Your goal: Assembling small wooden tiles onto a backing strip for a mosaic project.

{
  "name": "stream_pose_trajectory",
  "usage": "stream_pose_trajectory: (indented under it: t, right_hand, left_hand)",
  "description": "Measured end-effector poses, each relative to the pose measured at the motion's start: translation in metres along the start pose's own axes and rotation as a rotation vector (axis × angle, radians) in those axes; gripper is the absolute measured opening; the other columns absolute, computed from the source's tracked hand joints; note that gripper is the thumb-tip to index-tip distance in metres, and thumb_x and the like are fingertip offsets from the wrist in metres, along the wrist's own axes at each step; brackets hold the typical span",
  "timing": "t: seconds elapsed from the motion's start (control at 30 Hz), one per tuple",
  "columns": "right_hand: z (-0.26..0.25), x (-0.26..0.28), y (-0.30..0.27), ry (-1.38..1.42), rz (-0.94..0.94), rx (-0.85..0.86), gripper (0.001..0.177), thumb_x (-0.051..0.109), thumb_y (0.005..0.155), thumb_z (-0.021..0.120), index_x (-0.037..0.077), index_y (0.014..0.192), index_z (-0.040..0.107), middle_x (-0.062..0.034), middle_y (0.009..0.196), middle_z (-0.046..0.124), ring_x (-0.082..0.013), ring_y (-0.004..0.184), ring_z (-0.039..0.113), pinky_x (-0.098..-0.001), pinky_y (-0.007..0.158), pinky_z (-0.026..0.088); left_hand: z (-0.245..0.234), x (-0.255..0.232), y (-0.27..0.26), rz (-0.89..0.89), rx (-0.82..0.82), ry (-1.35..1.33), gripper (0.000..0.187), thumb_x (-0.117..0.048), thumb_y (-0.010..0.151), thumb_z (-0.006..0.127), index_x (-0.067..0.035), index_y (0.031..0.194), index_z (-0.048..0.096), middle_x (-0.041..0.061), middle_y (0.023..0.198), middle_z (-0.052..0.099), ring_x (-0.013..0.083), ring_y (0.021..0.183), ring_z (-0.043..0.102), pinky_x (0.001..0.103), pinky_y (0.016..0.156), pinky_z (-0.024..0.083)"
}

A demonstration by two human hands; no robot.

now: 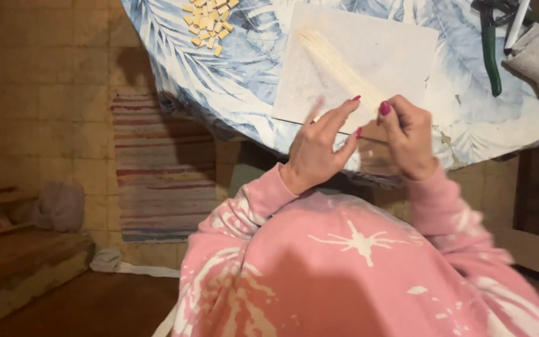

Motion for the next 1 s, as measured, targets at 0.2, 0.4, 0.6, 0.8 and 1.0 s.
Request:
stream_pose_trajectory:
  t: [0.2, 0.4, 0.6, 0.8, 1.0]
  right_hand:
    - [0.026, 0.015, -0.001, 0.31, -0.062, -0.062, 0.029, 0.021, 0.115, 0.057, -0.002, 0.099, 0.063, -0.0029, 0.078, 0.061, -0.0073, 0.074, 0.052, -0.0252, 0.067, 0.044]
    - [0.032, 0.018, 0.001, 0.357, -0.056, -0.052, 0.028, 0.02, 0.114, 0.056, -0.003, 0.101, 0.063, -0.003, 0.078, 0.06, -0.0068, 0.074, 0.05, -0.0248, 0.066, 0.043]
    - [0.032, 0.022, 0.0, 0.381, -0.079, -0.042, 0.028, 0.019, 0.115, 0.055, -0.004, 0.1, 0.062, -0.0037, 0.085, 0.064, -0.0063, 0.08, 0.055, -0.0256, 0.071, 0.048]
    - [-0.009, 0.011, 0.001, -0.033, -0.177, -0.041, 0.012, 0.007, 0.105, 0.061, -0.001, 0.098, 0.066, -0.0131, 0.082, 0.064, -0.0206, 0.068, 0.061, -0.0332, 0.065, 0.047]
    - [-0.029, 0.0, 0.003, -0.582, -0.382, 0.123, 0.012, 0.012, 0.099, 0.068, 0.004, 0.089, 0.064, -0.0139, 0.085, 0.062, -0.0374, 0.078, 0.063, -0.0469, 0.065, 0.05]
  left_hand:
    - [0.009, 0.008, -0.002, -0.265, -0.09, -0.579, 0.04, 0.0, 0.1, 0.064, -0.002, 0.14, 0.062, 0.015, 0.123, 0.075, 0.0232, 0.113, 0.078, 0.03, 0.093, 0.065]
    - [0.011, 0.012, -0.008, -0.319, -0.117, -0.624, 0.036, -0.001, 0.099, 0.06, -0.002, 0.135, 0.065, 0.017, 0.12, 0.076, 0.0223, 0.111, 0.078, 0.032, 0.095, 0.065]
    - [0.011, 0.012, -0.011, -0.343, -0.114, -0.581, 0.035, -0.005, 0.098, 0.062, -0.002, 0.133, 0.066, 0.017, 0.114, 0.077, 0.0242, 0.105, 0.08, 0.033, 0.089, 0.065]
    - [0.016, 0.01, -0.024, -0.045, -0.047, -0.061, 0.049, -0.017, 0.1, 0.067, -0.006, 0.145, 0.053, 0.014, 0.143, 0.064, 0.0328, 0.14, 0.062, 0.045, 0.118, 0.048]
    - [0.026, 0.007, -0.027, 0.038, 0.235, 0.3, 0.062, -0.053, 0.093, 0.07, -0.016, 0.142, 0.061, 0.012, 0.154, 0.05, 0.0345, 0.145, 0.043, 0.061, 0.125, 0.018]
Point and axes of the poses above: each hand's wrist, its own y-axis towards the middle knuckle, its own z-axis out of the palm, x = y × z, the point moved 4 cm from there along y, towards the middle knuckle
